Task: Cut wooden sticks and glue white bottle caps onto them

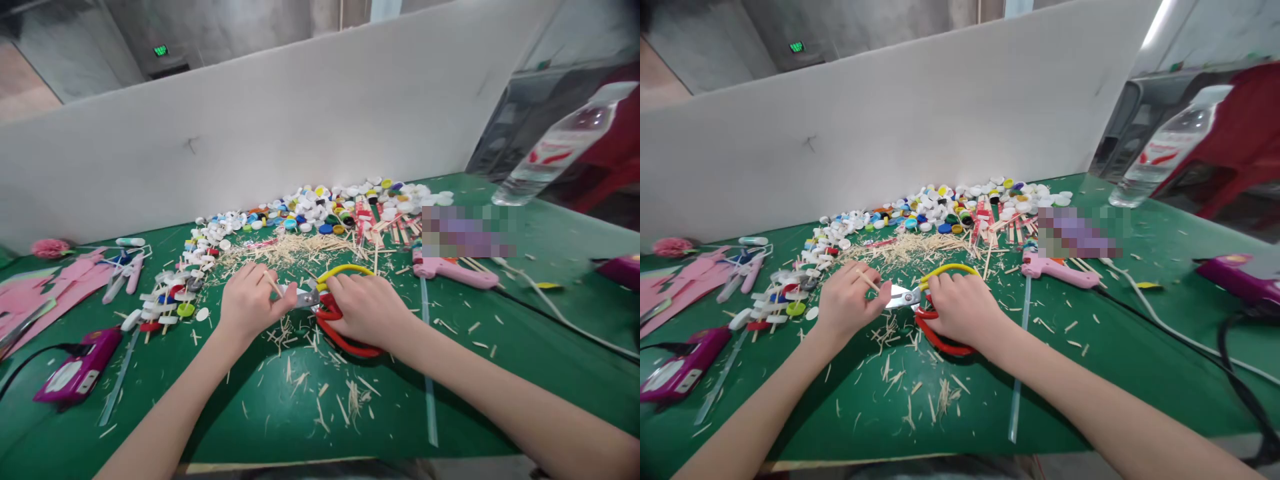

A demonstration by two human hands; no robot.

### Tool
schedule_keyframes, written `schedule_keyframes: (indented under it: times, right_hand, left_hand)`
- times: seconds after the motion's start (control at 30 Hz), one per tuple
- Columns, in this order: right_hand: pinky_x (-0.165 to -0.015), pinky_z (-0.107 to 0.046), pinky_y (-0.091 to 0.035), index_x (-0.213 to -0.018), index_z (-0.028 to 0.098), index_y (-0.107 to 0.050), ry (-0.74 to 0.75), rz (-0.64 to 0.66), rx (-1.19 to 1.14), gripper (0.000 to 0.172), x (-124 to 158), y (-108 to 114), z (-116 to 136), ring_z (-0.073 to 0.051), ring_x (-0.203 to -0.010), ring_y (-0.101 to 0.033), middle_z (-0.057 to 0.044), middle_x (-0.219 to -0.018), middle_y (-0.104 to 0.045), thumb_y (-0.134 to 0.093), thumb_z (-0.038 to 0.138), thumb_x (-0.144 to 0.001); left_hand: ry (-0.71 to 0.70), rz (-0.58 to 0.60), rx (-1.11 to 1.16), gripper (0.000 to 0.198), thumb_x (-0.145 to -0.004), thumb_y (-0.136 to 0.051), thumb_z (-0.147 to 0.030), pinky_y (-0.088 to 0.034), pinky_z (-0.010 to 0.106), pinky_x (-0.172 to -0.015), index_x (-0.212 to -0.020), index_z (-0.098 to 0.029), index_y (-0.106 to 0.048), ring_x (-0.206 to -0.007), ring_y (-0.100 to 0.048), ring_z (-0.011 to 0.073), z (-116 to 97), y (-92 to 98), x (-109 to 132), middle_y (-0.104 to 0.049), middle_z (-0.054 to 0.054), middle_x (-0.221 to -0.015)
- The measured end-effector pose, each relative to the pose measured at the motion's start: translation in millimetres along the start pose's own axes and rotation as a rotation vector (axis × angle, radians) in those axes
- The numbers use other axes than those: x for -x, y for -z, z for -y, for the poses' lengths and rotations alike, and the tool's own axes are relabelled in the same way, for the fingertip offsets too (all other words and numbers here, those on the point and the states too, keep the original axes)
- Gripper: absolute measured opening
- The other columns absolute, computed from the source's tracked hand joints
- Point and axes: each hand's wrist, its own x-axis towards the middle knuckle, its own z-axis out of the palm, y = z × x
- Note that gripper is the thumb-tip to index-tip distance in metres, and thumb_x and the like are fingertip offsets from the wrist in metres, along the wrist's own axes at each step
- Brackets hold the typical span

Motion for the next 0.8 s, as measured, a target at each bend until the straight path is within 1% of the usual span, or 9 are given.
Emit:
schedule_keyframes:
  times: [0.17,0.3,0.43,0.6,0.73,0.8]
  right_hand:
    - [-0.050,-0.031,-0.014,-0.082,0.015,-0.057,-0.006,0.020,-0.050,0.033,2.4,1.6,7.5,-0.018,-0.060,-0.056,-0.006,-0.071,-0.064,-0.049,0.047,-0.077]
    - [-0.050,-0.031,-0.014,-0.082,0.014,-0.058,-0.011,0.076,-0.081,0.033,3.6,5.1,10.7,-0.016,-0.058,-0.055,-0.007,-0.071,-0.065,-0.049,0.046,-0.077]
    - [-0.049,-0.031,-0.014,-0.083,0.014,-0.059,0.007,0.098,-0.092,0.035,3.4,3.7,7.7,-0.015,-0.057,-0.054,-0.007,-0.072,-0.065,-0.047,0.046,-0.077]
    - [-0.049,-0.031,-0.014,-0.082,0.014,-0.059,0.010,0.123,-0.102,0.036,2.9,3.8,3.6,-0.016,-0.056,-0.054,-0.007,-0.070,-0.065,-0.046,0.047,-0.077]
    - [-0.050,-0.031,-0.015,-0.079,0.016,-0.058,-0.014,0.106,-0.085,0.033,0.5,6.1,5.2,-0.016,-0.056,-0.054,-0.007,-0.066,-0.064,-0.045,0.046,-0.078]
    - [-0.049,-0.030,-0.015,-0.079,0.017,-0.058,-0.060,0.112,-0.095,0.035,-2.3,6.5,5.2,-0.016,-0.056,-0.054,-0.007,-0.068,-0.065,-0.043,0.048,-0.080]
  left_hand:
    - [0.016,0.021,0.002,0.029,-0.082,-0.052,-0.036,-0.038,0.029,-0.051,-0.060,-0.017,-0.052,-0.057,-0.047,0.0164,1.1,1.8,1.7,-0.052,0.004,-0.058]
    - [-0.021,-0.002,0.015,0.033,-0.083,-0.050,-0.034,-0.035,0.028,-0.048,-0.054,-0.018,-0.048,-0.052,-0.043,0.0144,2.6,0.3,0.6,-0.047,0.002,-0.053]
    - [-0.033,0.003,0.018,0.033,-0.083,-0.049,-0.028,-0.035,0.027,-0.048,-0.051,-0.019,-0.046,-0.051,-0.042,0.0138,1.0,-2.0,-1.2,-0.045,0.000,-0.050]
    - [-0.006,-0.006,0.051,0.036,-0.083,-0.051,-0.031,-0.034,0.027,-0.047,-0.049,-0.020,-0.045,-0.051,-0.043,0.0132,-2.0,-3.5,-1.8,-0.046,0.000,-0.050]
    - [0.013,-0.025,0.079,0.034,-0.083,-0.050,-0.030,-0.035,0.028,-0.050,-0.051,-0.020,-0.046,-0.052,-0.044,0.0138,2.4,-3.9,-0.9,-0.047,0.000,-0.051]
    - [0.037,-0.021,0.105,0.026,-0.085,-0.046,-0.028,-0.040,0.030,-0.056,-0.061,-0.020,-0.051,-0.060,-0.048,0.0157,6.5,-2.9,0.4,-0.054,0.002,-0.059]
